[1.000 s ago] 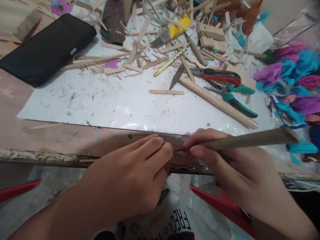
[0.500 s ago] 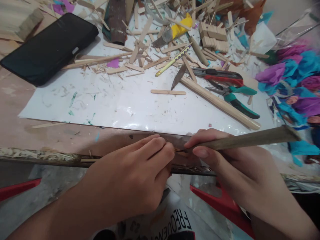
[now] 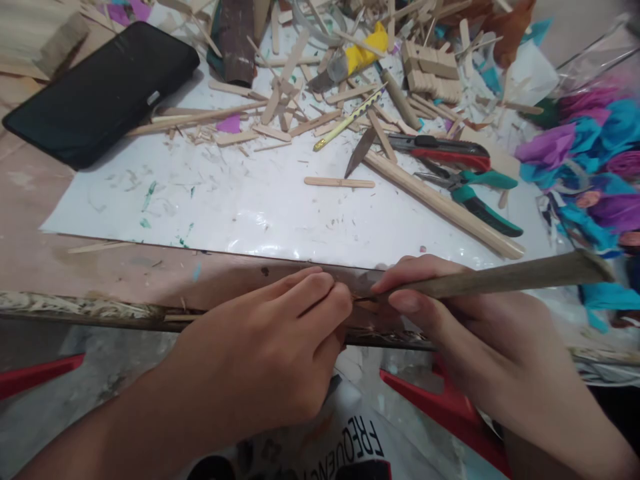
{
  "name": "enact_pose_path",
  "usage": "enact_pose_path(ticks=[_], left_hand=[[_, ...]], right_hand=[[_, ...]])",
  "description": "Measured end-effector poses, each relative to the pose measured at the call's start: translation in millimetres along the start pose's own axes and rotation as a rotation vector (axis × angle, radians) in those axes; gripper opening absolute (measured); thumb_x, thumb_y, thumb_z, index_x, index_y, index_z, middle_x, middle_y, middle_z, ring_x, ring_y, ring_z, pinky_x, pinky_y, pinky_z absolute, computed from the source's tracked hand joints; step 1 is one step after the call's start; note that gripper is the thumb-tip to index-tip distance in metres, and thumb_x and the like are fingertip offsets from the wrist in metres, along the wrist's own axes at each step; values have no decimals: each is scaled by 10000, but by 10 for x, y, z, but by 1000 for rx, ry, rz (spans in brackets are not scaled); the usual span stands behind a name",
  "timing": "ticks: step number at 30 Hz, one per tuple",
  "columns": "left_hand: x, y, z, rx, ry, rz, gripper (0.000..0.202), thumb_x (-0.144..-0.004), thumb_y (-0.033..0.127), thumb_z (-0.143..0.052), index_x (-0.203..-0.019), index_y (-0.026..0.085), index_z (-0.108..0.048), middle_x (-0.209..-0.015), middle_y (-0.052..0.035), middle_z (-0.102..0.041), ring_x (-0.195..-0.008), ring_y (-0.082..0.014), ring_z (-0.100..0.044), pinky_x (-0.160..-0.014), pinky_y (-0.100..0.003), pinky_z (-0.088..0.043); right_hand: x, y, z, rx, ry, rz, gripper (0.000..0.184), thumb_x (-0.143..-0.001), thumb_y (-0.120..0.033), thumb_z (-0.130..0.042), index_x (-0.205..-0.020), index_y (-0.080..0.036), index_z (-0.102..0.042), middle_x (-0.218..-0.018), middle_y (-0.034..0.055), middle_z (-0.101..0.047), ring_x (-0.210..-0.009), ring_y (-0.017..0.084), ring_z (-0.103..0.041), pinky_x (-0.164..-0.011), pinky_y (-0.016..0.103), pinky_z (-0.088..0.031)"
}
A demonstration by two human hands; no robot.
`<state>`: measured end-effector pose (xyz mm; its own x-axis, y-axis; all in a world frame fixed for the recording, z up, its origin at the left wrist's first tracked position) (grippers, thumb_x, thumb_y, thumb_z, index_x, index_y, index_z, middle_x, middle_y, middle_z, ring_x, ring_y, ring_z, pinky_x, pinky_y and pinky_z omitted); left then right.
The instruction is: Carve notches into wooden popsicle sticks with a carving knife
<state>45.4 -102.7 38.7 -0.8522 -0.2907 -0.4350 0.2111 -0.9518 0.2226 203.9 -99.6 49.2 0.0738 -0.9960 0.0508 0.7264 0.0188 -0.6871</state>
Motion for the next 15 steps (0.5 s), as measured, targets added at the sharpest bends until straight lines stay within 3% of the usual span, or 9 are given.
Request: enact_pose_path(ticks=[5, 10, 13, 15], left_hand=[[-2, -24, 1, 26, 7, 32, 202, -1115, 107, -663, -1173, 54, -848, -1212, -108, -809, -1126, -296, -725, -1081, -434, -629], [12, -20, -8, 36, -3, 31, 193, -1113, 145, -701, -1221, 59, -837, -1203, -95, -796, -1112, -287, -721, -1045, -440, -646], [4, -11, 3, 55, 16, 21, 203, -1127, 145, -678, -1210, 56, -840, -1176, -96, -805, -1088, -288, -730, -1031, -438, -649], [-7, 8, 12, 37, 30, 0, 220, -1141, 135, -646, -1176, 49, -846, -1162, -109, -817, -1081, -296, -733, -1047, -442, -638]], right_hand=[[57, -132, -42, 137, -8, 76, 209, -1200, -391, -593, -1027, -308, -677, -824, -78, -725, -702, 112, -701, -644, 215, -561], [229, -277, -178, 370, 80, 245, 236, -1210, -372, -535, -1015, -276, -626, -814, -9, -749, -640, 168, -717, -535, 298, -528], [369, -321, -259, 355, 121, 311, 67, -1156, -217, -625, -1173, -241, -686, -896, 26, -822, -708, 175, -768, -566, 280, -590], [470, -371, -291, 372, 155, 387, 225, -1073, -76, -711, -1268, -185, -727, -1003, 73, -872, -842, 211, -831, -679, 305, -681]])
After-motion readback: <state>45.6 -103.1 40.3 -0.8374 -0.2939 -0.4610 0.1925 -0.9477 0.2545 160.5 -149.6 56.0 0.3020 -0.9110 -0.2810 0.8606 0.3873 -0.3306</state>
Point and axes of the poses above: each hand's wrist, its own x-axis away from the middle knuckle, its own z-axis out of the back of the hand, y = z × x, the point moved 9 cm from there along -x, towards the middle knuckle
